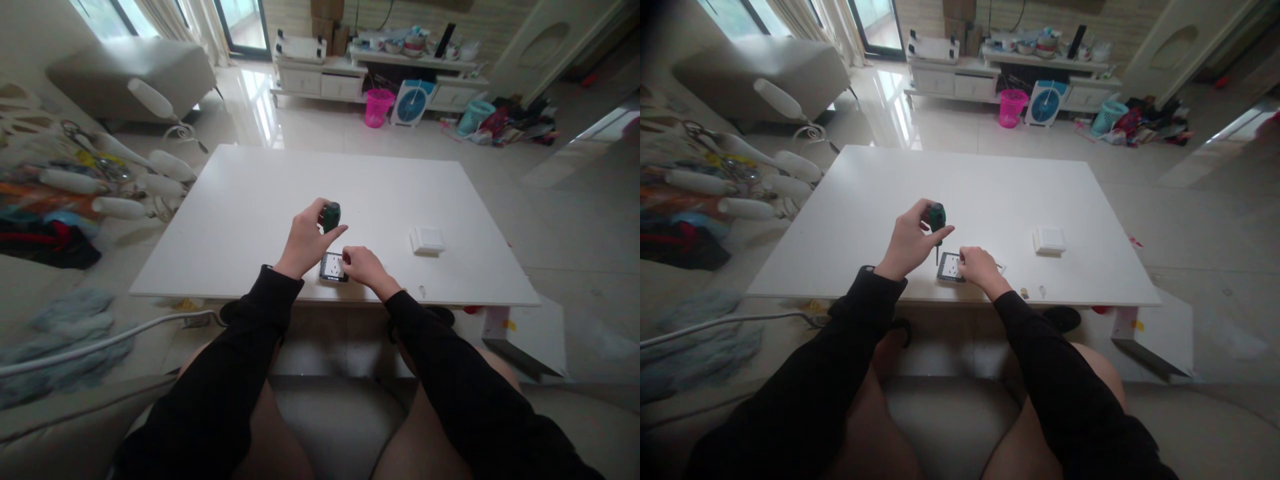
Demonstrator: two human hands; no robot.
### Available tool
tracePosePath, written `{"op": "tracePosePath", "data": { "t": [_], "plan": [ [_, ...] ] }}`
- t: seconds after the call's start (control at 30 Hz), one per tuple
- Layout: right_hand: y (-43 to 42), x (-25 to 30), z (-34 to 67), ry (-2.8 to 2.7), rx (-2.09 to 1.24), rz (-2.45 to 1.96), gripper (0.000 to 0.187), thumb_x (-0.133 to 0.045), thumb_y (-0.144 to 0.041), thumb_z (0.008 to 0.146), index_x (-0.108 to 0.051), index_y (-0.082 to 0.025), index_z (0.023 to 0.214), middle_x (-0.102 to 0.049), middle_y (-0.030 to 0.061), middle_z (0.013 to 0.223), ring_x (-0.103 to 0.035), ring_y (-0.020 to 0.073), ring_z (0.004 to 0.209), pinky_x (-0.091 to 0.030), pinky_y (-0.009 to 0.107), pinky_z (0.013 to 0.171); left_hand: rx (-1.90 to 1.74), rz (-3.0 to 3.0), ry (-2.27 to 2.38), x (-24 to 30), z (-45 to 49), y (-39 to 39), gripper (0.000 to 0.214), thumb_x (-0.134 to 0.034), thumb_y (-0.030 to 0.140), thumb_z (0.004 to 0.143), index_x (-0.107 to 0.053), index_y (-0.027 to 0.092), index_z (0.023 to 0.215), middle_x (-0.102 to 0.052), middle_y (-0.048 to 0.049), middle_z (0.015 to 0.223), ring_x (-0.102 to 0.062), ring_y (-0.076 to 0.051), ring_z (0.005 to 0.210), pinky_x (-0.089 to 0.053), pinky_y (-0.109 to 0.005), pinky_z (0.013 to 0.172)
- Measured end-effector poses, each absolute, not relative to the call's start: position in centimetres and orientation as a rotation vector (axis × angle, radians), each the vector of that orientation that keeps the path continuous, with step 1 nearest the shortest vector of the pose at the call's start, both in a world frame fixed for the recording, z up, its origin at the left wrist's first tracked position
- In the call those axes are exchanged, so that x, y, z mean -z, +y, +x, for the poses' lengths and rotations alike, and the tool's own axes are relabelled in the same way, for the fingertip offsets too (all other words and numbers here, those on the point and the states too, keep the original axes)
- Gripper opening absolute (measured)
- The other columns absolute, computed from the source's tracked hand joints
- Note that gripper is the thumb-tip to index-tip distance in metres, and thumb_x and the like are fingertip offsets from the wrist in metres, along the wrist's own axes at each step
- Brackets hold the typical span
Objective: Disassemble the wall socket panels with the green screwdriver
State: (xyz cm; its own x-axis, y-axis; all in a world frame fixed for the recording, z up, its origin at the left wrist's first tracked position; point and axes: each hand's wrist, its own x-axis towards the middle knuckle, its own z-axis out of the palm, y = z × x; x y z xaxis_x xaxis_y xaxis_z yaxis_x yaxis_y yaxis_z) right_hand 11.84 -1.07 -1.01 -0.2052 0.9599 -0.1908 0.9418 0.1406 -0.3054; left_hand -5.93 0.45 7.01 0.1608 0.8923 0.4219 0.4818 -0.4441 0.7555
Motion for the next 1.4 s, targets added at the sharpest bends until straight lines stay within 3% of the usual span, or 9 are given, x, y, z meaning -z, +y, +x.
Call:
{"op": "tracePosePath", "data": {
  "t": [0.47,0.73,1.17,1.4],
  "plan": [
    [-0.2,0.8,13.1,-2.244,-0.501,-1.894,0.017,-0.060,-0.014,0.086,-0.074,-0.018,0.093,-0.077,0.0083,0.097,-0.067,0.0198,0.089,-0.044,0.028,0.079,-1.215,1.984,1.308,-7.1,-5.9,0.4,0.028,-0.081,0.023,0.081,-0.060,0.022,0.100,-0.070,-0.0003,0.088,-0.062,-0.015,0.077,-0.053,-0.030,0.072],
    [1.5,2.6,17.7,-2.031,-0.422,-2.168,0.023,-0.061,-0.013,0.086,-0.080,-0.016,0.098,-0.080,0.0107,0.102,-0.070,0.0207,0.097,-0.048,0.029,0.087,-1.206,1.956,1.294,-7.3,-6.0,0.4,0.029,-0.081,0.021,0.080,-0.060,0.021,0.099,-0.071,-0.0003,0.089,-0.063,-0.014,0.077,-0.051,-0.028,0.069],
    [1.4,6.1,20.5,-1.821,-0.430,-2.286,0.020,-0.061,-0.015,0.088,-0.079,-0.019,0.097,-0.080,0.0110,0.101,-0.071,0.0202,0.095,-0.048,0.028,0.083,-1.182,1.963,1.256,-7.1,-6.4,0.6,0.029,-0.081,0.019,0.079,-0.060,0.022,0.100,-0.072,-0.0018,0.093,-0.064,-0.015,0.081,-0.055,-0.031,0.075],
    [1.7,5.2,19.9,-1.860,-0.440,-2.242,0.031,-0.059,-0.010,0.085,-0.075,-0.015,0.110,-0.077,0.0109,0.112,-0.070,0.0215,0.100,-0.049,0.030,0.089,-1.173,1.914,1.225,-6.9,-6.4,0.7,0.028,-0.078,0.015,0.080,-0.060,0.021,0.101,-0.070,-0.0016,0.092,-0.065,-0.015,0.082,-0.058,-0.029,0.075]
  ]
}}
